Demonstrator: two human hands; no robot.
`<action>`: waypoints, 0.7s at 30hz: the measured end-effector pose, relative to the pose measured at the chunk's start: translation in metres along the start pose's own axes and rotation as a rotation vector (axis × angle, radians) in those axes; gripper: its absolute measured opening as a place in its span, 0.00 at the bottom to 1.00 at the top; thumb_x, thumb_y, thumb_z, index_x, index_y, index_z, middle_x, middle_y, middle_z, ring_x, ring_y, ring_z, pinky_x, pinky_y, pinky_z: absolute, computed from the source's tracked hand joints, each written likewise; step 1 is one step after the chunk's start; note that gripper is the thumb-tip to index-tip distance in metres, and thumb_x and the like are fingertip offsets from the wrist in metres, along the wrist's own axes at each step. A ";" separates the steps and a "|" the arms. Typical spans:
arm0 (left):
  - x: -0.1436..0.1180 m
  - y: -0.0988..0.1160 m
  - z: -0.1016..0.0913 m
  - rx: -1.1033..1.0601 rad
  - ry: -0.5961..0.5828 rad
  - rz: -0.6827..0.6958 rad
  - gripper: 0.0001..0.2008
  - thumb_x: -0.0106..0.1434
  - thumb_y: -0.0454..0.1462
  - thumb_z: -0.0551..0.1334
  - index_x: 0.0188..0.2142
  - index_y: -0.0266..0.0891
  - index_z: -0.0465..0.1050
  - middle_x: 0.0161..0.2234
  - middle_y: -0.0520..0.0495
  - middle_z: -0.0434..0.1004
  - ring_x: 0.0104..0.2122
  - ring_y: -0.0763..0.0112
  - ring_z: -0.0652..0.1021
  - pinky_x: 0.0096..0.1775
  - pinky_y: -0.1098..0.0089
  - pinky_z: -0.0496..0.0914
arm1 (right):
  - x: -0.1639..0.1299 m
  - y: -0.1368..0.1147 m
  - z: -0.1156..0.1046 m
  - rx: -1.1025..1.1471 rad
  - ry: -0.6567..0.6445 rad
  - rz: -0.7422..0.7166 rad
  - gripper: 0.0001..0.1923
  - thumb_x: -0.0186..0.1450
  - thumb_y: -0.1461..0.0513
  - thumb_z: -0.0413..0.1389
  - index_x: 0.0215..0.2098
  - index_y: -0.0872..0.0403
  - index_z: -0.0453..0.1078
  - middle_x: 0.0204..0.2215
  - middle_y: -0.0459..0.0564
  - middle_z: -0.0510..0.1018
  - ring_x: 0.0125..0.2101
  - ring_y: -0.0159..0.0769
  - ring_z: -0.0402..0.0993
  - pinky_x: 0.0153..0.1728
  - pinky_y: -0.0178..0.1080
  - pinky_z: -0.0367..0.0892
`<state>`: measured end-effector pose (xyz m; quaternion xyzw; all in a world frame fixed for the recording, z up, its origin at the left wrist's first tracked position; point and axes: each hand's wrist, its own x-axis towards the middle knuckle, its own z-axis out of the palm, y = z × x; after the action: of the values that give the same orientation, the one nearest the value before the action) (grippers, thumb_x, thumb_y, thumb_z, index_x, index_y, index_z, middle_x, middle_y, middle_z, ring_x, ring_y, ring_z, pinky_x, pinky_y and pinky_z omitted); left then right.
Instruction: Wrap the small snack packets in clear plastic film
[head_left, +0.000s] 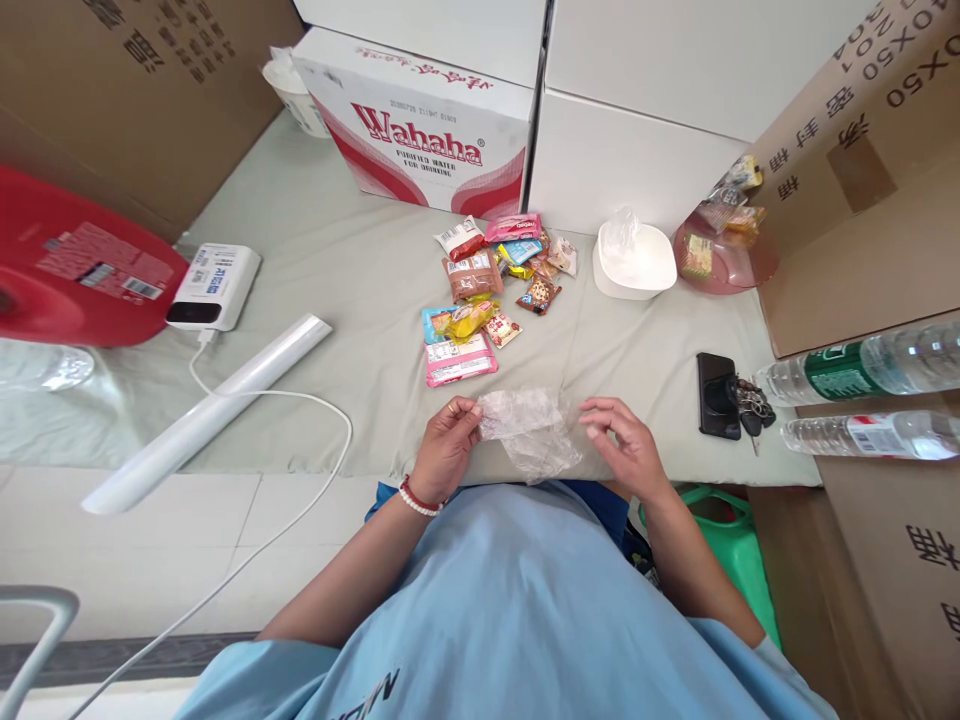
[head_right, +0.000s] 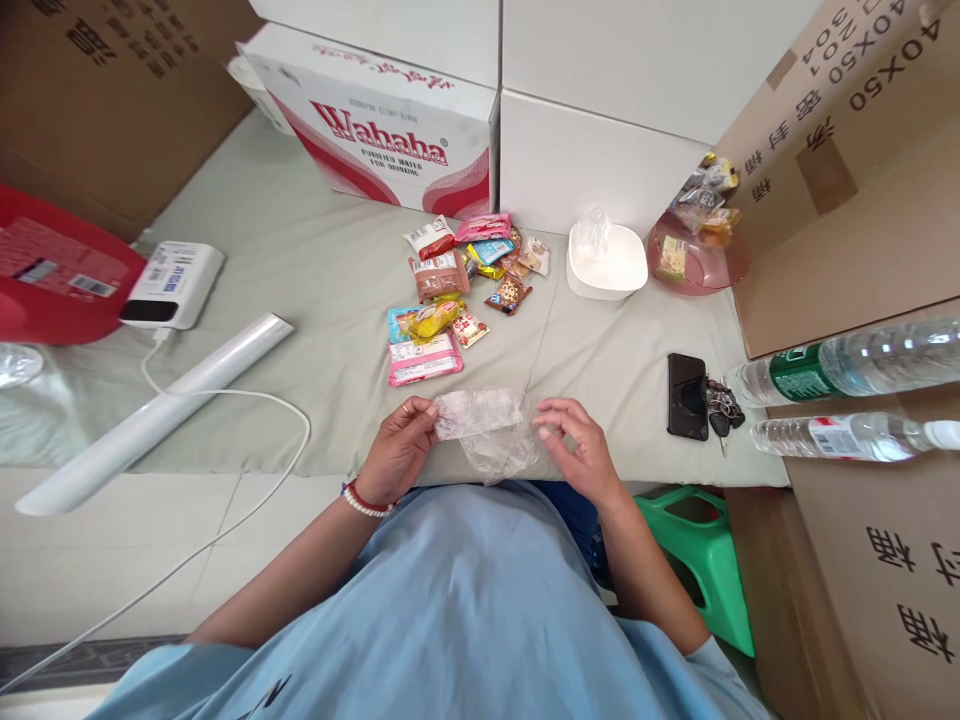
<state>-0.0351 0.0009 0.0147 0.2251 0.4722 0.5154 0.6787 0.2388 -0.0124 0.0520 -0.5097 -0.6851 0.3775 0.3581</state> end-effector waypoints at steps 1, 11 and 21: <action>0.000 0.000 0.000 0.025 -0.005 0.017 0.18 0.54 0.47 0.76 0.31 0.40 0.72 0.27 0.56 0.69 0.28 0.77 0.69 0.33 0.73 0.66 | 0.005 0.000 0.001 -0.015 0.063 0.020 0.12 0.72 0.55 0.56 0.51 0.45 0.77 0.51 0.54 0.76 0.40 0.40 0.73 0.42 0.44 0.70; -0.009 -0.008 0.006 0.059 -0.078 0.022 0.33 0.52 0.48 0.77 0.53 0.47 0.66 0.53 0.47 0.72 0.43 0.67 0.80 0.45 0.64 0.75 | 0.037 0.014 0.051 0.090 0.015 0.139 0.12 0.67 0.52 0.60 0.38 0.51 0.79 0.30 0.48 0.78 0.27 0.33 0.69 0.32 0.37 0.65; 0.005 0.017 -0.015 0.228 -0.012 -0.050 0.22 0.45 0.45 0.79 0.34 0.37 0.75 0.27 0.53 0.76 0.25 0.78 0.72 0.30 0.73 0.67 | 0.042 0.015 -0.008 0.627 0.259 0.578 0.21 0.51 0.49 0.73 0.31 0.53 0.73 0.21 0.39 0.69 0.16 0.21 0.49 0.17 0.30 0.42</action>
<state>-0.0564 0.0094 0.0198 0.2920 0.5294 0.4398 0.6641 0.2425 0.0323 0.0464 -0.5902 -0.3165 0.5846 0.4580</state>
